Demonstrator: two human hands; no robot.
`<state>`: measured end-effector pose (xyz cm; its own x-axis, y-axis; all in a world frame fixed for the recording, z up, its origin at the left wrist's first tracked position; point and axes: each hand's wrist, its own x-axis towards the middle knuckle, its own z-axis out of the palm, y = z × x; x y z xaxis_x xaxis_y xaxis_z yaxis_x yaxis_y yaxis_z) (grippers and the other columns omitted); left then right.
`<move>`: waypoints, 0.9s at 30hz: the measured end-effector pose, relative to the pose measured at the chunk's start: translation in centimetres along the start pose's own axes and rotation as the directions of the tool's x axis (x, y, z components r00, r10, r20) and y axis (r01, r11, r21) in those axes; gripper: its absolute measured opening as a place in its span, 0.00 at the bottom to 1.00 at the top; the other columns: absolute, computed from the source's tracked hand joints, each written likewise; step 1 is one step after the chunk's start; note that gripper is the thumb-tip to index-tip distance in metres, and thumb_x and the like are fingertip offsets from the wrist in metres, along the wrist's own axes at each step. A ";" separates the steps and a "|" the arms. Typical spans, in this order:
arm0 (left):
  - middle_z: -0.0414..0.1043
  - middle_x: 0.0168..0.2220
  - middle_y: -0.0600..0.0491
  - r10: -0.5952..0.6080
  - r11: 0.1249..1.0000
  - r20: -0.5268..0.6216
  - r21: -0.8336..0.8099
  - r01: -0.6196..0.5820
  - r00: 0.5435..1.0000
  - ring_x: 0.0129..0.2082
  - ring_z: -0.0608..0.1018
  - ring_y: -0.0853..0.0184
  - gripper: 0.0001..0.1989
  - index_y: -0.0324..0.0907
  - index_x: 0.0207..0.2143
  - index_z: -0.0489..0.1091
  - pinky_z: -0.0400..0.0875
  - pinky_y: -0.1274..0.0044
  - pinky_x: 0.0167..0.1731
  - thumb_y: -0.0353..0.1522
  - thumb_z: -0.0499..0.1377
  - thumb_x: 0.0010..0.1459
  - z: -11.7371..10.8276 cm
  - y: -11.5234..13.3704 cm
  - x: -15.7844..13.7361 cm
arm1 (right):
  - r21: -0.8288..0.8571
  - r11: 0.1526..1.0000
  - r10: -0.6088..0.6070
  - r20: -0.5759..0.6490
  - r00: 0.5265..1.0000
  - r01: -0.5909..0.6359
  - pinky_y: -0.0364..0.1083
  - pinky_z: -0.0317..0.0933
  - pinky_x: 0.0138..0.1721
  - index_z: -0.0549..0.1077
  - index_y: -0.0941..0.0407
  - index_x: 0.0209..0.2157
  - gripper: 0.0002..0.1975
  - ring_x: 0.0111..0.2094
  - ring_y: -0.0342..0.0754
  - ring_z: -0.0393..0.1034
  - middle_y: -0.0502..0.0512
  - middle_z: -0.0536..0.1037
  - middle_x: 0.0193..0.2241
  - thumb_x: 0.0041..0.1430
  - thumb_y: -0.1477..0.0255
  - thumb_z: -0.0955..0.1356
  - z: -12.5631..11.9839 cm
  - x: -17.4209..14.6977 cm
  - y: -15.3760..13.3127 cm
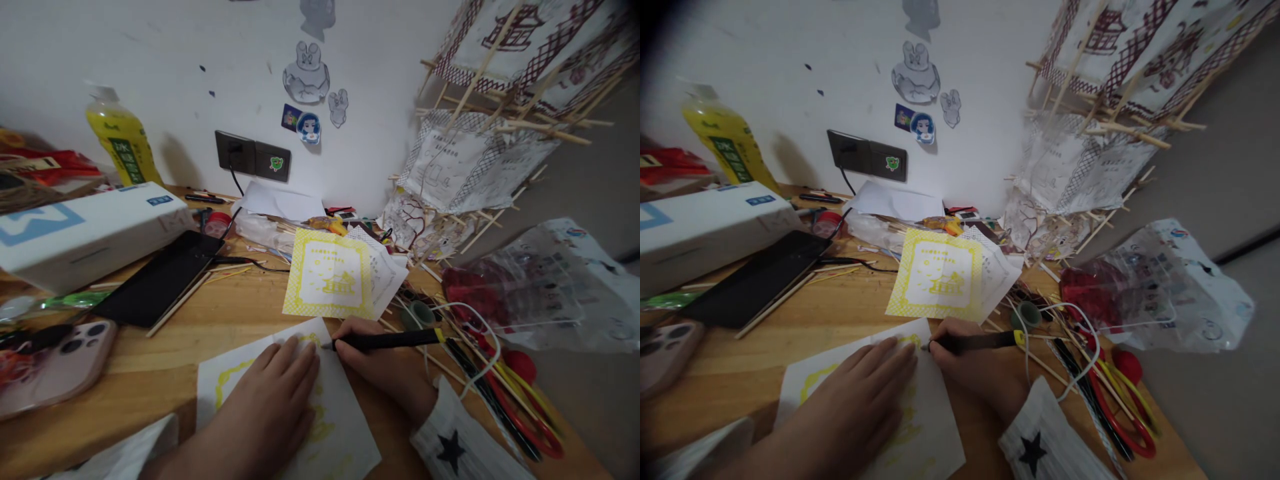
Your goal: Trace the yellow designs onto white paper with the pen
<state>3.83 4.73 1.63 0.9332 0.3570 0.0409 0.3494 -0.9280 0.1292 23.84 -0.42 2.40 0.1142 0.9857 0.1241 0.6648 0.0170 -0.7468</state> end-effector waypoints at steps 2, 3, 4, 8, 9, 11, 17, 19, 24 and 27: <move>0.66 0.58 0.40 0.003 1.000 -0.006 0.002 -0.003 1.000 0.59 0.66 0.49 0.22 0.35 0.58 0.67 0.64 0.59 0.56 0.36 0.52 0.64 -0.1 0.0 0.0 | 0.020 1.000 0.016 0.008 1.000 -0.016 0.42 0.62 0.31 0.71 0.55 0.25 0.05 0.28 0.44 0.69 0.48 0.75 0.25 0.52 0.78 0.66 -0.1 0.0 -0.1; 0.66 0.58 0.40 0.007 1.000 -0.004 0.000 -0.007 1.000 0.59 0.66 0.49 0.22 0.35 0.58 0.67 0.64 0.59 0.56 0.36 0.52 0.64 -0.1 0.0 0.0 | 0.035 0.999 0.029 0.007 1.000 -0.029 0.42 0.61 0.31 0.70 0.55 0.25 0.06 0.28 0.44 0.68 0.48 0.74 0.24 0.52 0.78 0.66 -0.1 0.0 -0.2; 0.66 0.58 0.40 0.011 1.000 0.000 -0.001 -0.011 1.000 0.58 0.67 0.49 0.22 0.35 0.57 0.67 0.65 0.59 0.56 0.36 0.52 0.65 -0.2 -0.1 0.0 | 0.050 0.998 0.044 0.002 0.999 -0.044 0.42 0.61 0.30 0.70 0.55 0.24 0.06 0.28 0.44 0.68 0.48 0.74 0.23 0.52 0.78 0.66 -0.2 0.1 -0.3; 0.66 0.58 0.40 0.004 1.000 0.005 -0.015 -0.004 1.000 0.58 0.66 0.48 0.23 0.35 0.58 0.67 0.65 0.57 0.56 0.37 0.51 0.65 -0.2 -0.1 -0.1 | 0.075 0.995 0.060 -0.011 0.998 -0.059 0.42 0.62 0.31 0.70 0.55 0.24 0.06 0.28 0.44 0.69 0.48 0.74 0.24 0.52 0.78 0.66 -0.3 0.0 -0.5; 0.66 0.58 0.40 -0.003 1.000 0.007 -0.017 0.003 1.000 0.59 0.66 0.48 0.23 0.35 0.58 0.67 0.64 0.57 0.56 0.37 0.51 0.64 -0.2 -0.1 0.0 | 0.063 0.997 0.050 -0.001 0.999 -0.050 0.42 0.63 0.32 0.71 0.55 0.25 0.05 0.29 0.44 0.69 0.48 0.75 0.25 0.52 0.78 0.66 -0.3 -0.1 -0.5; 0.66 0.58 0.41 -0.009 1.000 0.015 -0.014 0.010 1.000 0.59 0.66 0.48 0.23 0.36 0.58 0.66 0.64 0.58 0.56 0.37 0.51 0.64 -0.2 0.0 0.0 | 0.035 0.999 0.022 0.012 1.000 -0.023 0.43 0.63 0.34 0.72 0.55 0.27 0.04 0.30 0.45 0.70 0.48 0.76 0.26 0.52 0.77 0.66 -0.3 -0.2 -0.4; 0.67 0.58 0.40 -0.008 1.000 -0.017 -0.004 0.008 1.000 0.58 0.67 0.49 0.22 0.35 0.57 0.68 0.65 0.59 0.55 0.37 0.52 0.64 0.0 0.1 0.0 | 0.006 1.000 -0.004 0.027 1.000 0.003 0.43 0.64 0.35 0.73 0.54 0.28 0.05 0.31 0.45 0.71 0.49 0.77 0.28 0.53 0.78 0.66 -0.3 -0.2 -0.5; 0.67 0.58 0.40 -0.008 1.000 -0.025 -0.003 0.008 1.000 0.58 0.67 0.48 0.23 0.35 0.57 0.67 0.65 0.58 0.55 0.37 0.53 0.64 0.1 0.0 -0.1 | -0.003 1.000 -0.004 0.043 0.999 0.004 0.43 0.64 0.35 0.73 0.54 0.28 0.05 0.31 0.45 0.71 0.49 0.77 0.28 0.53 0.78 0.66 -0.4 -0.2 -0.6; 0.67 0.58 0.40 -0.003 1.000 -0.020 0.002 0.003 1.000 0.58 0.67 0.49 0.23 0.35 0.58 0.67 0.64 0.59 0.55 0.38 0.53 0.64 0.2 -0.1 -0.1 | 0.015 1.000 -0.008 0.059 0.998 0.007 0.42 0.63 0.33 0.72 0.55 0.27 0.05 0.30 0.44 0.70 0.48 0.76 0.26 0.52 0.78 0.66 -0.4 -0.1 -0.3; 0.67 0.57 0.40 0.009 1.000 -0.025 0.001 -0.009 1.000 0.57 0.68 0.49 0.23 0.35 0.57 0.67 0.65 0.59 0.55 0.37 0.52 0.64 0.1 -0.1 -0.1 | 0.059 0.998 -0.024 0.051 0.998 0.021 0.42 0.62 0.32 0.72 0.55 0.26 0.05 0.29 0.44 0.69 0.48 0.75 0.25 0.51 0.78 0.66 -0.1 -0.1 0.3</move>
<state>3.70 4.73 1.48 0.9340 0.3510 0.0665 0.3409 -0.9313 0.1282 24.11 -0.54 2.29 0.0604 0.9923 0.1080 0.6226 0.0471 -0.7811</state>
